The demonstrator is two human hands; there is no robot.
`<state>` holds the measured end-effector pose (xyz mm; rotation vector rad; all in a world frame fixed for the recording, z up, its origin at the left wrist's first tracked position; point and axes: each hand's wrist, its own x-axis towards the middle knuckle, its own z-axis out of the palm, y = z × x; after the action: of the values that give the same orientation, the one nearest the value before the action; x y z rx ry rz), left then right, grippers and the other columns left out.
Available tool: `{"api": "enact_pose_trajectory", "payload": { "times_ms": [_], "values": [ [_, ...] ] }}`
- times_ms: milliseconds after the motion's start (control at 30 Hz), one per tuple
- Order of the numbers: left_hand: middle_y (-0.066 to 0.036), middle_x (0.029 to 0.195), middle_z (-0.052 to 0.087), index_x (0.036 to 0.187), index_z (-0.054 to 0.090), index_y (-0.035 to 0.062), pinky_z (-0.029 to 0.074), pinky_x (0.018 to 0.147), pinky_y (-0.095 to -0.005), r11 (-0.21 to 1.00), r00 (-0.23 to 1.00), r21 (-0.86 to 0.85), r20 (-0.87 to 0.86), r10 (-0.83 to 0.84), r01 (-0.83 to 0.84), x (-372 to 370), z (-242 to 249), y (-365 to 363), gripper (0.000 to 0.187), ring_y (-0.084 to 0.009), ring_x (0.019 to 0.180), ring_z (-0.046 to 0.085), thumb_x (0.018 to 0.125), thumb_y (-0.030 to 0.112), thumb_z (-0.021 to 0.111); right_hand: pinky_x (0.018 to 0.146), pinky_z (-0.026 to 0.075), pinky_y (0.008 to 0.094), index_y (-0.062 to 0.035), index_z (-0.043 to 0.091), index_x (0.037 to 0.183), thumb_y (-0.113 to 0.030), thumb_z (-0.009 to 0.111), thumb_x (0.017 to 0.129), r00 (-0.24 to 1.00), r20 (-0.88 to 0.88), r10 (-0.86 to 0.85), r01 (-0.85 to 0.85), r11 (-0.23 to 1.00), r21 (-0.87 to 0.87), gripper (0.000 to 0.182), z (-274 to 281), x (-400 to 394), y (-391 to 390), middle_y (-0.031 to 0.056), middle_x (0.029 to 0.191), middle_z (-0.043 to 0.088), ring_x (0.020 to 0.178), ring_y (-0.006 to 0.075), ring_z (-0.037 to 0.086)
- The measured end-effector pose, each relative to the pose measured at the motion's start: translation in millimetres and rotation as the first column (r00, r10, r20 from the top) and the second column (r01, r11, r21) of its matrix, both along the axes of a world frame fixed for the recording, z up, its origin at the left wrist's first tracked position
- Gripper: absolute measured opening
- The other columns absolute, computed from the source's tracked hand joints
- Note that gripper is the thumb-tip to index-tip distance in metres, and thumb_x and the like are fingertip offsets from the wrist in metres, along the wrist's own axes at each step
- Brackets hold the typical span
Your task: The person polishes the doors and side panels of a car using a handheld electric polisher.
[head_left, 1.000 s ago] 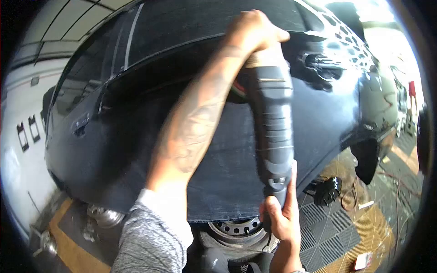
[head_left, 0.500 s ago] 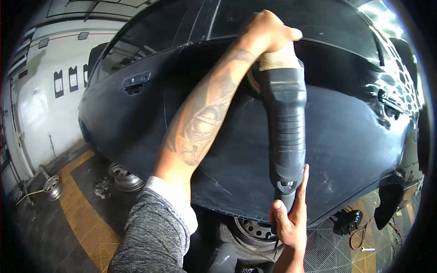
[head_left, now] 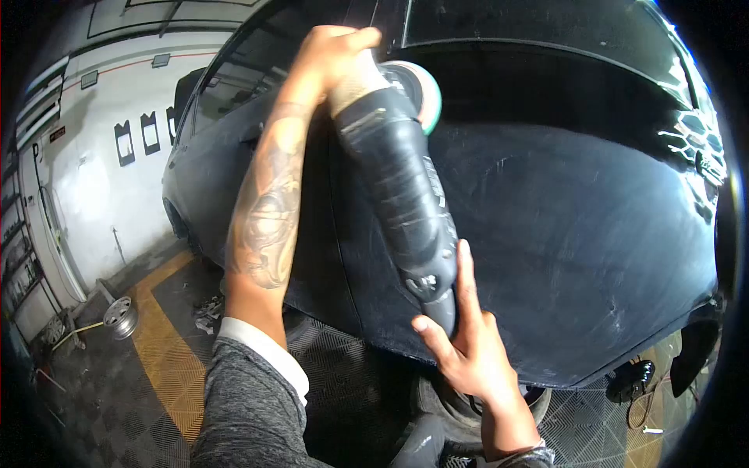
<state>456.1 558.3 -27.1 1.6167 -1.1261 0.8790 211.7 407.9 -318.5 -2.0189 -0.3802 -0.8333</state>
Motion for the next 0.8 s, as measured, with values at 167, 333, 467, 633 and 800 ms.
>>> {"api": "enact_pose_trajectory", "payload": {
  "times_ms": [167, 333, 467, 633, 800],
  "values": [
    [0.000, 0.076, 0.066, 0.081, 0.071, 0.0034, 0.045, 0.066, -0.0263, 1.000, 0.997, -0.003, -0.076, -0.027, 0.026, 13.5, -14.7, 44.9, 0.027, -0.0089, 0.068, 0.059, 0.092, 0.027, 0.069, 0.075, 0.058, 0.0536, -0.0121, 0.001, 0.165, -0.032, 0.068, 0.098, 0.997, -0.053, 0.049, -0.053, 0.996, -0.069, 0.096, 3.2, 24.4, 11.6, 0.0347, 0.092, 0.071, 0.084, 0.0513, 0.071],
    [0.001, 0.076, 0.064, 0.077, 0.069, 0.0019, 0.044, 0.068, -0.0260, 1.000, 0.997, -0.013, -0.072, 0.005, -0.006, 7.1, -15.6, 42.5, 0.027, -0.0085, 0.071, 0.057, 0.092, 0.025, 0.066, 0.078, 0.058, 0.0525, -0.0132, 0.005, 0.166, -0.035, 0.067, 0.099, 0.998, 0.010, 0.066, -0.065, 0.996, -0.058, 0.093, -2.5, 23.6, 14.2, 0.0345, 0.095, 0.071, 0.086, 0.0499, 0.072],
    [0.000, 0.074, 0.064, 0.077, 0.069, 0.0009, 0.044, 0.068, -0.0264, 0.999, 0.999, 0.021, -0.037, 0.034, -0.033, -18.5, -15.1, 12.9, 0.027, -0.0092, 0.070, 0.057, 0.091, 0.024, 0.066, 0.078, 0.058, 0.0518, -0.0134, 0.005, 0.166, -0.035, 0.067, 0.099, 0.999, -0.020, 0.048, -0.048, 0.999, 0.016, 0.094, -10.4, 0.5, -0.4, 0.0342, 0.094, 0.071, 0.086, 0.0501, 0.072],
    [-0.001, 0.071, 0.063, 0.077, 0.069, 0.0011, 0.044, 0.064, -0.0276, 0.995, 0.998, 0.071, 0.028, 0.064, -0.065, -51.6, -12.1, -33.6, 0.029, -0.0098, 0.065, 0.057, 0.090, 0.026, 0.067, 0.077, 0.057, 0.0514, -0.0136, 0.004, 0.166, -0.036, 0.067, 0.099, 0.999, -0.030, 0.029, -0.028, 0.998, 0.052, 0.094, -14.4, -37.1, -28.2, 0.0335, 0.092, 0.071, 0.085, 0.0504, 0.072],
    [-0.001, 0.071, 0.065, 0.076, 0.069, -0.0005, 0.044, 0.064, -0.0279, 0.996, 0.998, 0.090, 0.051, 0.024, -0.028, -84.2, -5.3, -64.9, 0.032, -0.0100, 0.065, 0.057, 0.091, 0.028, 0.066, 0.081, 0.057, 0.0508, -0.0127, 0.004, 0.166, -0.035, 0.066, 0.100, 0.999, -0.028, 0.014, -0.012, 0.995, 0.102, 0.094, -19.3, -55.1, -37.5, 0.0337, 0.096, 0.071, 0.090, 0.0507, 0.071]
  ]
}}
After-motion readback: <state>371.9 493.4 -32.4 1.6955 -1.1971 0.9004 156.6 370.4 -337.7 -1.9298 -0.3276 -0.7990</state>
